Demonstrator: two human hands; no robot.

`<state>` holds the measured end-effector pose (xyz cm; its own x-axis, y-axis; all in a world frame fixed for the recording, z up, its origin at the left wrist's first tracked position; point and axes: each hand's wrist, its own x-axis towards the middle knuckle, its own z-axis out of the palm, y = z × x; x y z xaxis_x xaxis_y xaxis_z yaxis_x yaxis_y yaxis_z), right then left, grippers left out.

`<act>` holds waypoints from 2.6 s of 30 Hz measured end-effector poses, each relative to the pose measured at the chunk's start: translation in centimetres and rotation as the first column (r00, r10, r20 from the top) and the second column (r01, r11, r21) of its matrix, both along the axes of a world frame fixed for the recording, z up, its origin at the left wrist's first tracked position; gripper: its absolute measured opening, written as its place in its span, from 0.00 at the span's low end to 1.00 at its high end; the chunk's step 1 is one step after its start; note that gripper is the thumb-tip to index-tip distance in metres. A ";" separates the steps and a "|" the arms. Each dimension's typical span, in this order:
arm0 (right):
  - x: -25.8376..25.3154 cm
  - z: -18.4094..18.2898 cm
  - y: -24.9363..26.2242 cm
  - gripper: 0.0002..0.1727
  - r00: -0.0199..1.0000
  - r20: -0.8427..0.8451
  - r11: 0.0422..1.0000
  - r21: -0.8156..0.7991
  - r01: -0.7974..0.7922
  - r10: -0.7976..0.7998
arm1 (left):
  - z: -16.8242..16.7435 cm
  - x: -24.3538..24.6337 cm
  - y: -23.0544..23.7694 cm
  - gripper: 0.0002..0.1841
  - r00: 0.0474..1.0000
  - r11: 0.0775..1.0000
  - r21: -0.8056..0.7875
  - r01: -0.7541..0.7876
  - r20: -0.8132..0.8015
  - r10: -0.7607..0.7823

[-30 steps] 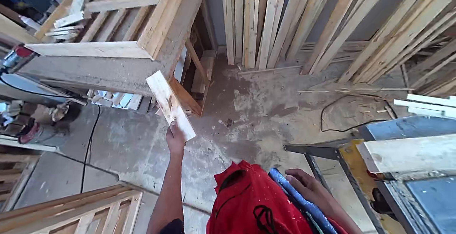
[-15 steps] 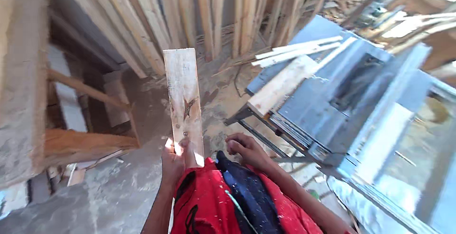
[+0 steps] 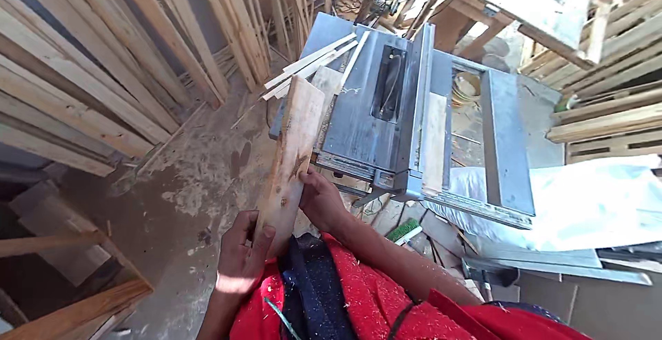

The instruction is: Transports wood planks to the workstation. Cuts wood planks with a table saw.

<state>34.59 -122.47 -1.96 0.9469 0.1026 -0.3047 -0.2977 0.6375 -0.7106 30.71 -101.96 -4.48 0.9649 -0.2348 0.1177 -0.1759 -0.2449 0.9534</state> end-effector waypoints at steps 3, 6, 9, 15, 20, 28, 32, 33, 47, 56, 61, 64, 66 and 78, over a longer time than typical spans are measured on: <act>0.0 -0.2 -1.0 0.26 0.996 -0.073 0.994 0.097 0.048 -0.041 | -0.2 1.1 -1.7 0.23 0.984 0.988 0.016 0.154 0.088 -0.155; 0.1 -1.0 -1.8 0.34 0.998 0.058 0.939 0.343 -0.018 -0.002 | -0.9 2.1 -3.5 0.21 0.940 0.947 0.004 0.321 0.118 -0.319; 0.1 -0.9 -2.5 0.38 0.986 0.160 0.862 0.506 -0.038 -0.051 | -0.9 2.4 -4.2 0.19 0.926 0.935 0.007 0.355 0.132 -0.353; 0.3 -0.8 -4.6 0.34 0.972 0.165 0.915 0.392 0.094 -0.171 | 0.2 3.7 -6.0 0.22 0.898 0.906 0.019 0.424 0.125 -0.422; -0.2 -0.5 -7.2 0.23 0.872 0.104 0.838 -0.241 0.489 -0.479 | -2.4 5.4 -8.9 0.43 0.866 0.877 0.048 0.479 -0.192 -0.462; -4.7 -2.0 -12.0 0.50 0.942 0.061 0.412 -0.888 0.202 -0.330 | -9.1 6.1 -13.0 0.46 0.620 0.749 -0.539 0.384 -0.451 -0.642; -9.4 -2.8 -14.1 0.47 0.971 -0.065 0.005 -0.998 -0.066 -0.230 | -12.9 6.1 -14.5 0.47 0.548 0.753 -0.575 0.319 -0.537 -0.642; -10.5 -2.8 -14.3 0.40 0.972 -0.106 -0.002 -0.994 -0.109 -0.210 | -13.3 5.9 -14.8 0.48 0.535 0.755 -0.584 0.300 -0.552 -0.639; -13.6 -3.0 -14.6 0.22 0.986 -0.150 -0.191 -0.968 -0.163 -0.078 | -12.9 4.9 -17.9 0.48 0.648 0.847 -0.385 0.367 -0.548 -0.530; -11.2 -3.2 -14.8 0.34 0.973 -0.157 -0.321 -0.942 -0.095 0.172 | -13.2 4.4 -19.6 0.49 0.663 0.855 -0.342 0.390 -0.540 -0.518; -10.3 -4.5 -15.0 0.38 0.955 -0.182 -0.400 -0.913 -0.077 0.233 | -12.8 4.6 -20.6 0.49 0.643 0.848 -0.353 0.396 -0.552 -0.531; -10.0 -4.1 -15.5 0.48 0.941 -0.231 -0.527 -0.847 -0.070 0.247 | -12.5 4.6 -21.2 0.48 0.622 0.834 -0.359 0.420 -0.555 -0.552; -9.2 -3.8 -16.3 0.60 0.920 -0.301 -0.593 -0.799 -0.100 0.250 | -12.1 4.5 -22.2 0.46 0.602 0.827 -0.345 0.445 -0.569 -0.561; -3.6 -2.3 -21.0 0.74 0.841 -0.496 -0.754 -0.631 -0.180 0.214 | -11.1 6.7 -27.4 0.42 0.613 0.837 -0.255 0.484 -0.583 -0.532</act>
<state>30.94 -143.51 -4.31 0.9336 -0.0635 -0.3527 -0.0031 -0.9856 0.1690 37.40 -129.33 -15.56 0.5516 -0.7250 -0.4124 0.3684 -0.2319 0.9003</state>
